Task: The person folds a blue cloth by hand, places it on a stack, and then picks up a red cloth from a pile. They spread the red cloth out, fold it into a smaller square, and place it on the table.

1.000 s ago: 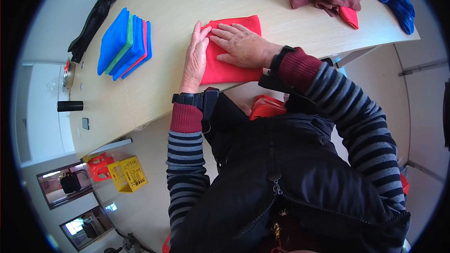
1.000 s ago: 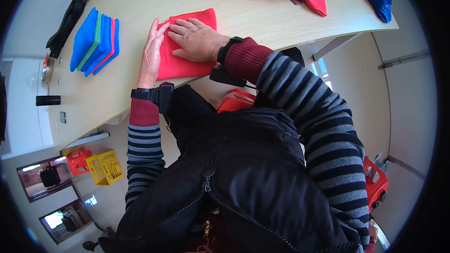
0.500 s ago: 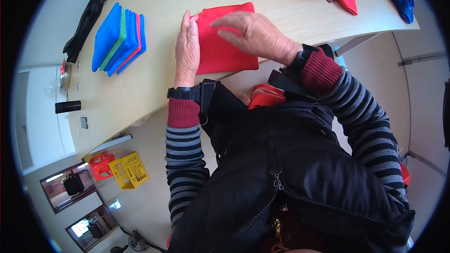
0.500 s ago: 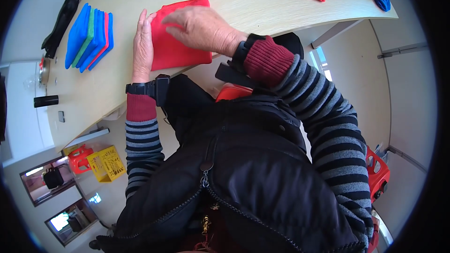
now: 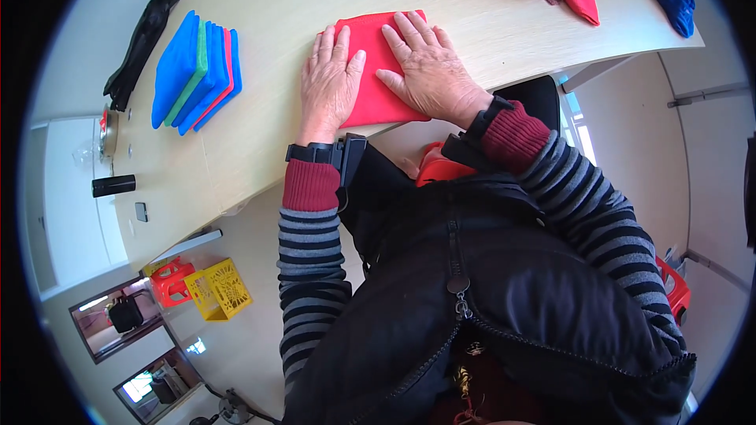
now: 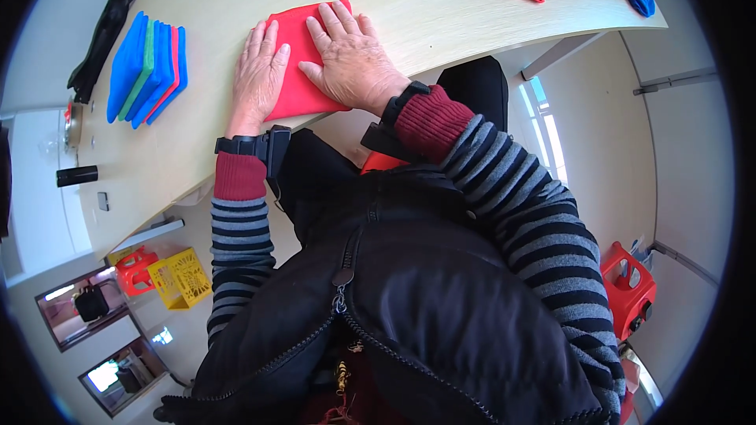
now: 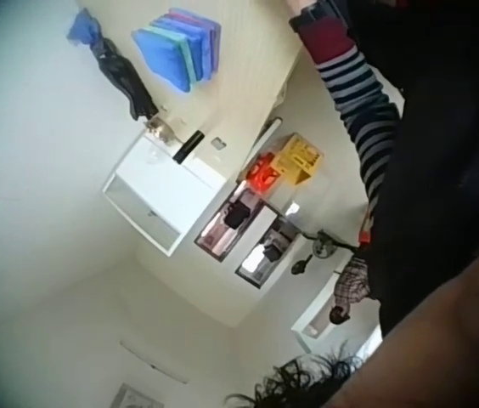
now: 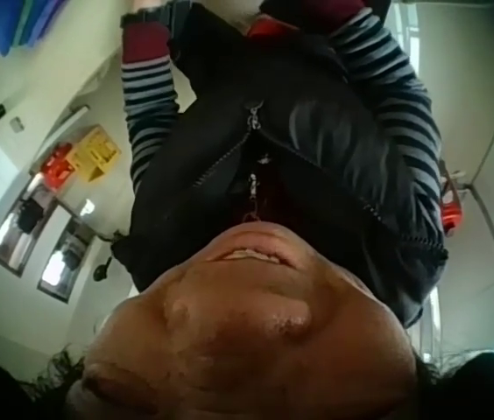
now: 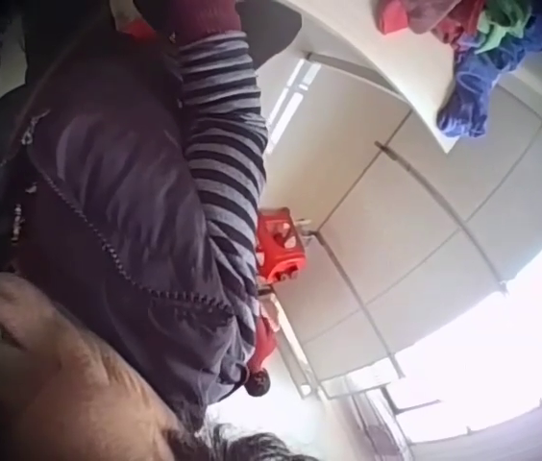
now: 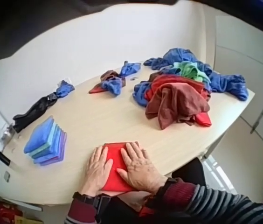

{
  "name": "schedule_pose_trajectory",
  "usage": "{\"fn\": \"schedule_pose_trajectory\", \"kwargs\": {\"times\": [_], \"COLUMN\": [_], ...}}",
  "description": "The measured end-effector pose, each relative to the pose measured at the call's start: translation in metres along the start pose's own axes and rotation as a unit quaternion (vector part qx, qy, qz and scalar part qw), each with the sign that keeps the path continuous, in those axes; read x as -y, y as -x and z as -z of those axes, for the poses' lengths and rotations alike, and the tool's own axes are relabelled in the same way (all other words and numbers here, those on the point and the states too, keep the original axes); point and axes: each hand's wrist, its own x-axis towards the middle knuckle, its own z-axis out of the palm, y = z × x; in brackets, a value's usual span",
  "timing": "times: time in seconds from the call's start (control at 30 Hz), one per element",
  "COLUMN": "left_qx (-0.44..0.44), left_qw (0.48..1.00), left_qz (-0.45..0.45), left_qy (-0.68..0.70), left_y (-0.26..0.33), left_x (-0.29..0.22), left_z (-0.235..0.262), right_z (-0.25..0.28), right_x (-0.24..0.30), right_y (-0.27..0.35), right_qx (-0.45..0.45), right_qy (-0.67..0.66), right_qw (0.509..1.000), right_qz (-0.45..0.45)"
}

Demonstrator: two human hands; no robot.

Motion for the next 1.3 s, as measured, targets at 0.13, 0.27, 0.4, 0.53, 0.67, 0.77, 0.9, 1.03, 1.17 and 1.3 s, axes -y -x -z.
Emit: {"fn": "schedule_pose_trajectory", "kwargs": {"times": [0.13,0.27,0.4,0.53,0.67,0.77,0.9,1.03,1.17,1.3], "left_qx": [0.006,-0.029,-0.094,-0.137,-0.122,-0.125,-0.149,-0.130,-0.078,-0.059], "left_qw": [0.998,0.996,0.990,0.979,0.958,0.954,0.979,0.991,0.996,0.998], "left_qz": [0.064,0.084,0.090,0.138,0.217,0.223,0.115,-0.009,-0.030,-0.017], "left_qy": [0.018,0.025,0.051,0.065,0.145,0.159,0.082,-0.009,-0.034,-0.009], "left_y": [0.004,0.026,0.057,0.079,0.102,0.101,0.084,0.061,0.057,0.057], "left_x": [0.010,0.028,0.011,-0.006,-0.006,-0.008,-0.019,-0.017,-0.007,0.000], "left_z": [0.004,0.012,0.021,0.022,0.025,0.031,0.027,0.011,0.003,0.007], "right_z": [0.006,0.017,0.009,-0.005,0.019,0.031,0.019,-0.005,-0.019,-0.017], "right_x": [-0.005,0.005,0.014,-0.004,0.000,0.016,0.033,0.032,0.026,0.027], "right_y": [0.000,0.006,0.014,-0.011,-0.024,-0.029,-0.036,-0.036,-0.032,-0.031], "right_qx": [0.017,0.010,0.011,0.013,0.081,0.090,0.030,0.006,0.016,0.015], "right_qy": [0.006,0.026,0.006,-0.049,-0.012,0.024,0.023,-0.013,0.002,0.011], "right_qw": [1.000,0.999,0.999,0.998,0.994,0.992,0.994,0.992,0.994,0.995], "right_qz": [0.001,-0.015,-0.031,0.035,0.071,0.079,0.101,0.129,0.110,0.099]}}
